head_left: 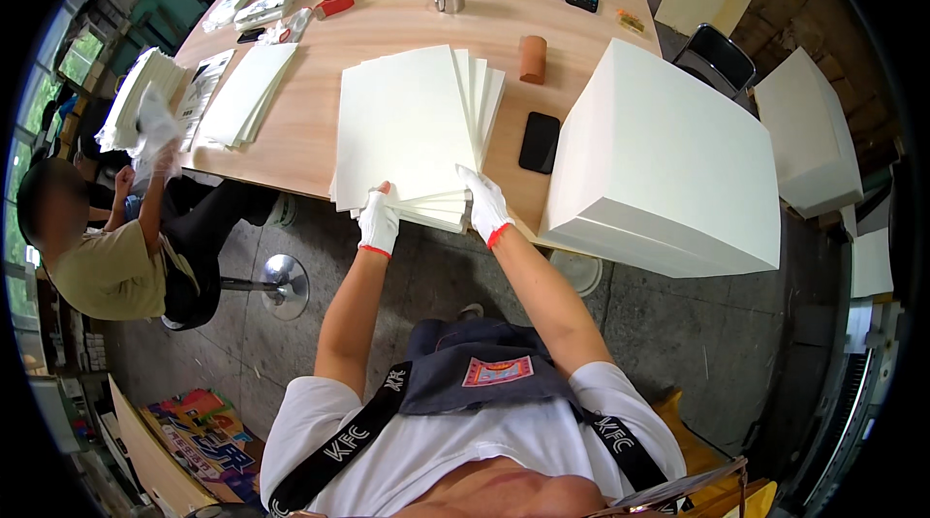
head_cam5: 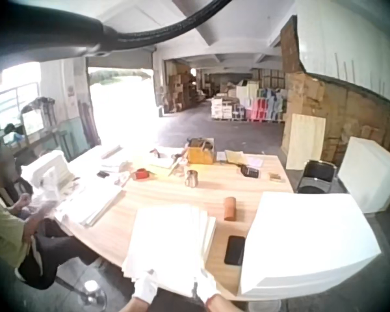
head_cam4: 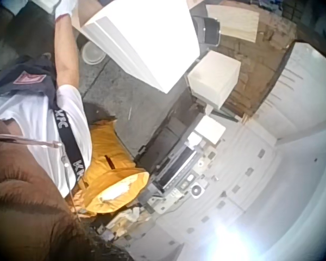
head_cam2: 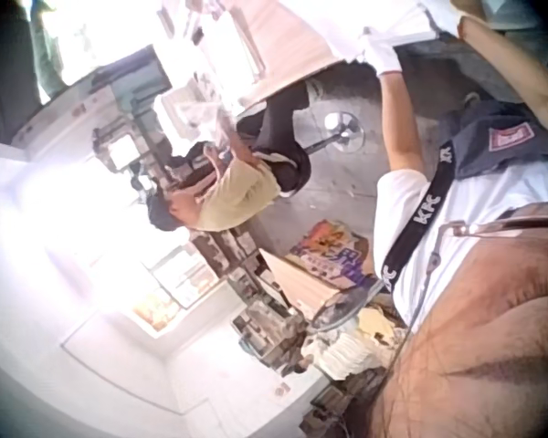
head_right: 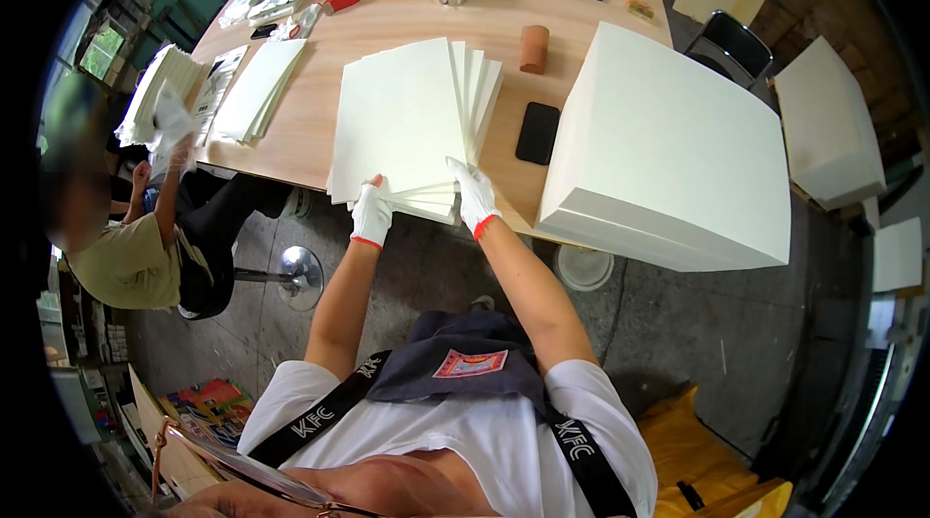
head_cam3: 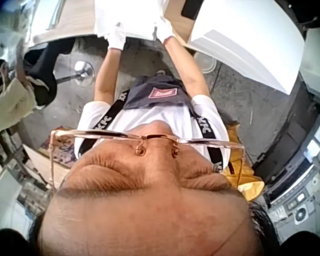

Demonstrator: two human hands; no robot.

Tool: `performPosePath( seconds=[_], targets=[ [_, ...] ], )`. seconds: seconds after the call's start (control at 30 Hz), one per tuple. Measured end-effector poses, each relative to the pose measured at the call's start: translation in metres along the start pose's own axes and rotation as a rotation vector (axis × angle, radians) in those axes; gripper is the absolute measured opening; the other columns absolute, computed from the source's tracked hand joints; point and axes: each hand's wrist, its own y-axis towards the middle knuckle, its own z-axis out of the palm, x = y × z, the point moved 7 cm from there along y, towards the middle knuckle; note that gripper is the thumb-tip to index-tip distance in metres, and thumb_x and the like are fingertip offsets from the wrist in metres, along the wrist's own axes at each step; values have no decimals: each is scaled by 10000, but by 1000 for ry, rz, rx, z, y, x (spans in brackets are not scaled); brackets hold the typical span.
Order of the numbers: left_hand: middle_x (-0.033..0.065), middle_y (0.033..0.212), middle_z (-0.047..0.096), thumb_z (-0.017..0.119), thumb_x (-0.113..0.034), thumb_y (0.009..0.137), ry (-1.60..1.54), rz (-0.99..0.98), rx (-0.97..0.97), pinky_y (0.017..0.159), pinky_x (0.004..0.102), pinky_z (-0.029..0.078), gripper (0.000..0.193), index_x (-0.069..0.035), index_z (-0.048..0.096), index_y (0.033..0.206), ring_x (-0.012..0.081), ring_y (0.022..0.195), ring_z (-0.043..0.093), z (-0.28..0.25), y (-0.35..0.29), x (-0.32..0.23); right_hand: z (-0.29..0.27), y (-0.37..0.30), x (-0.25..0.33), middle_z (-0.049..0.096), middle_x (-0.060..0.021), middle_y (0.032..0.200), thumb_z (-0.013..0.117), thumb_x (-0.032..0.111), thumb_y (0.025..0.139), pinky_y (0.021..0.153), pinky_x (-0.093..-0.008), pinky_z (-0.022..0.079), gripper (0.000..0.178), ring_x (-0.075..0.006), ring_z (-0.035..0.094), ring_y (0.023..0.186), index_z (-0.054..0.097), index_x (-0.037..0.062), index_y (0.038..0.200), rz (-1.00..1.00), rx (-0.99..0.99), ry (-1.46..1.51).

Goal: The person repeatedly picks up small stacks of white paper sheets from a table, aligns them, and places them into a growing pile. The person wears white gloves and uses both hands to handle the paper. A second person is visible in the background working at a separate table.

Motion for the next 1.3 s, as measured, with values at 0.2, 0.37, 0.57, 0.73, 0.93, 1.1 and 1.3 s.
performPosePath(
  seconds=[0.2,0.37,0.57,0.73,0.93,1.1,1.3],
  targets=[
    [43,1030,618,719,-2,887,-11,-95,-53,746,367,612,249,-107,601,1080,194,891,667,2,6,5,-6,17,-8,604,-2,814,798,408,865,545,-278,453,446,-101,551,629,662,55,1102,-48,52,-25],
    [57,1133,661,681,-167,956,-144,-202,-119,951,469,528,226,-113,607,1162,279,1097,639,1,-5,2,-19,3,-12,619,-15,1059,755,411,908,761,-338,525,436,-140,608,894,622,77,1156,39,146,-19],
    [84,1399,559,586,-201,988,-104,211,-197,1118,480,380,429,-93,491,1392,262,1303,501,29,-119,-15,-158,-133,-21,715,-107,1143,638,373,999,797,-354,578,414,-194,694,952,649,62,1273,77,413,-376],
    [184,1460,527,519,-3,978,375,697,563,1168,446,351,481,-15,446,1454,320,1342,519,178,-233,-30,-327,-251,84,634,-58,707,573,312,1021,449,-282,439,291,-137,571,538,658,43,952,197,-57,-542],
    [170,1303,650,623,49,869,884,1281,1465,1083,423,443,345,8,638,1211,331,1290,578,374,-378,0,-400,-366,290,599,-8,674,594,455,991,424,-255,360,386,-87,490,489,650,88,886,-557,-561,-545],
    [137,1270,662,601,-123,921,1305,1046,1587,1022,371,481,292,-90,686,1198,309,1212,612,486,-412,100,-378,-381,361,640,3,856,634,458,988,626,-226,433,422,-54,534,709,675,56,1110,-775,-625,-404],
    [128,1316,635,597,-296,926,1647,1013,1680,1036,412,466,389,-149,656,1282,320,1230,590,532,-405,176,-338,-374,384,706,-185,1010,506,685,933,878,-440,493,645,-376,666,1005,655,68,1047,-631,-878,-1212]
  ],
)
